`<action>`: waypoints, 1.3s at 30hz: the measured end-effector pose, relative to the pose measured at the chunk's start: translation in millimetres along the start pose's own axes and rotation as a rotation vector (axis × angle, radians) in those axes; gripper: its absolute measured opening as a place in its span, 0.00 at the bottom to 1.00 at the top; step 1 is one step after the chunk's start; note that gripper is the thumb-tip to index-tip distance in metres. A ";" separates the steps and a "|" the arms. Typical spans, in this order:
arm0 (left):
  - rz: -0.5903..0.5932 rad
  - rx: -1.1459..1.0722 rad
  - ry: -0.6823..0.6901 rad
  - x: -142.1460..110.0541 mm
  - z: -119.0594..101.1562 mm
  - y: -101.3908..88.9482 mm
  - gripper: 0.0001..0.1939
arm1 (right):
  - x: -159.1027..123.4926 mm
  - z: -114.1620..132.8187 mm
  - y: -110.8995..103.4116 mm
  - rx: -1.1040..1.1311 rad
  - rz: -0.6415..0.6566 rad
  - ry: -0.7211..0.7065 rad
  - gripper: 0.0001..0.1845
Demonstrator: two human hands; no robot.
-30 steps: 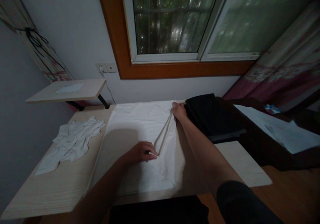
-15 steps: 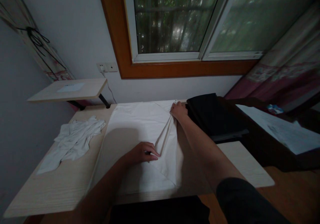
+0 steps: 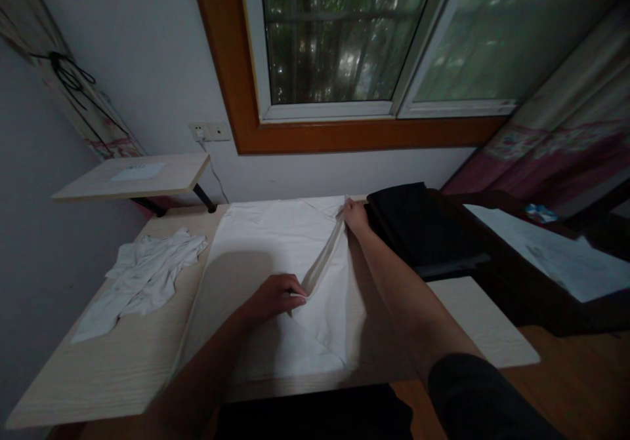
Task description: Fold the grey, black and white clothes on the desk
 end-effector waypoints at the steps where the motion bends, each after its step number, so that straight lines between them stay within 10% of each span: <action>1: -0.051 -0.017 -0.017 -1.3 -4.0 -2.9 0.16 | 3.7 1.2 -0.4 0.020 -0.005 -0.003 0.27; 11: -0.621 -0.017 0.048 -46.3 -61.8 -54.3 0.08 | 30.4 86.4 -2.4 0.173 -0.041 -0.156 0.30; 17: -0.485 0.231 -0.047 -115.6 -103.8 -112.2 0.03 | 3.6 197.3 24.9 0.330 0.084 -0.532 0.29; 21: -0.349 0.299 -0.370 -170.7 -106.2 -141.7 0.08 | -44.3 242.9 56.4 0.344 0.400 -0.840 0.31; 24: -0.153 0.172 -0.701 -205.6 -88.8 -144.5 0.15 | -77.1 239.5 68.9 0.285 0.567 -0.976 0.25; 28: -0.038 -0.003 -0.912 -234.4 -53.9 -137.9 0.25 | -97.3 197.3 62.9 0.101 0.493 -0.813 0.23; 33: -0.235 0.220 -0.846 -230.5 -9.0 -147.0 0.34 | -112.2 144.9 45.3 -0.110 0.288 -0.486 0.27; 39: -0.376 0.633 -0.800 -185.7 7.8 -157.0 0.33 | -138.2 130.0 49.0 -0.110 0.371 -0.468 0.31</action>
Point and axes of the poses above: each hand's wrist, its own x-axis towards the middle knuckle, its own y-axis out of the palm, z = x × y, the point moved 2 cm from there along x, towards the middle knuckle, and after that the axes turned 8 degrees about x, right-handed, at the moved point
